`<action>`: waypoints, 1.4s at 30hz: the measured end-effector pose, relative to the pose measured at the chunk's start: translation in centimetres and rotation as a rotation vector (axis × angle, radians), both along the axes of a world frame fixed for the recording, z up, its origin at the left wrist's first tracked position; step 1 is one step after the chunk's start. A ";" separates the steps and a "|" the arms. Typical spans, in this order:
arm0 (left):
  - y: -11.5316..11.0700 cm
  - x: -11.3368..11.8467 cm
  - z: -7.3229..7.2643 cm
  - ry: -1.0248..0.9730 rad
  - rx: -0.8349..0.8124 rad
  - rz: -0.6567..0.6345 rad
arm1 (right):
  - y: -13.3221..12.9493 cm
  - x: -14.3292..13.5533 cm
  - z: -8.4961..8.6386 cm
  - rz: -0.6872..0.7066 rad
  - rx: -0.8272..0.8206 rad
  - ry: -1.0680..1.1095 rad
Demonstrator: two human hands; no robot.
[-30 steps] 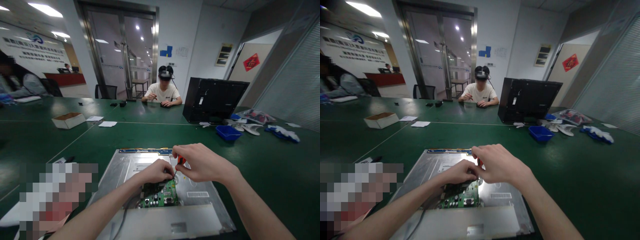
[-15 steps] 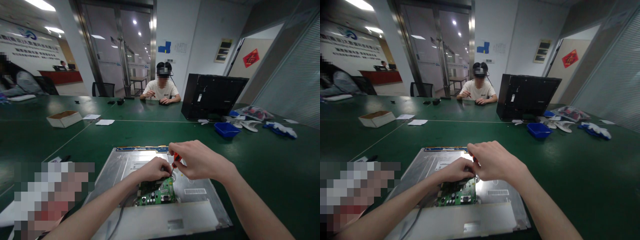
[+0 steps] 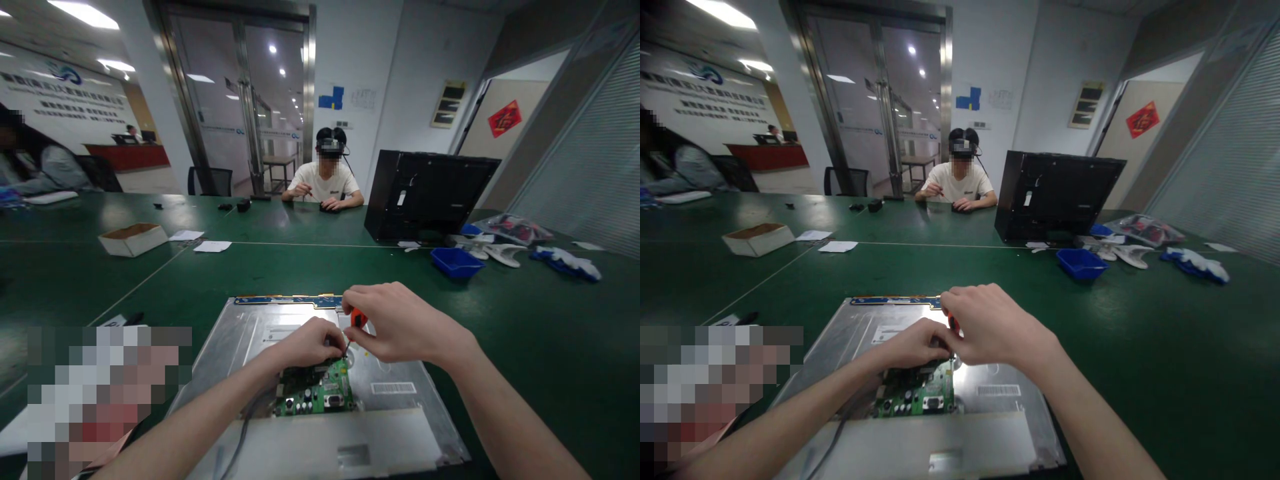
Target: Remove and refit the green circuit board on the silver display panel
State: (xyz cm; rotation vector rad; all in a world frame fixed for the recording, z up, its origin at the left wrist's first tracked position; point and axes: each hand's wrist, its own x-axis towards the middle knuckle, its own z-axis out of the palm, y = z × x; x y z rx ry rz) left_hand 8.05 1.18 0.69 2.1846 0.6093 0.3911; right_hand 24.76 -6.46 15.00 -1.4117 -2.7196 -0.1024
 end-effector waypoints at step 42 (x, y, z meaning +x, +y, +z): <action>-0.1 0.0 0.0 -0.001 -0.006 0.007 | 1.0 -1.0 -1.2 -0.132 0.171 -0.125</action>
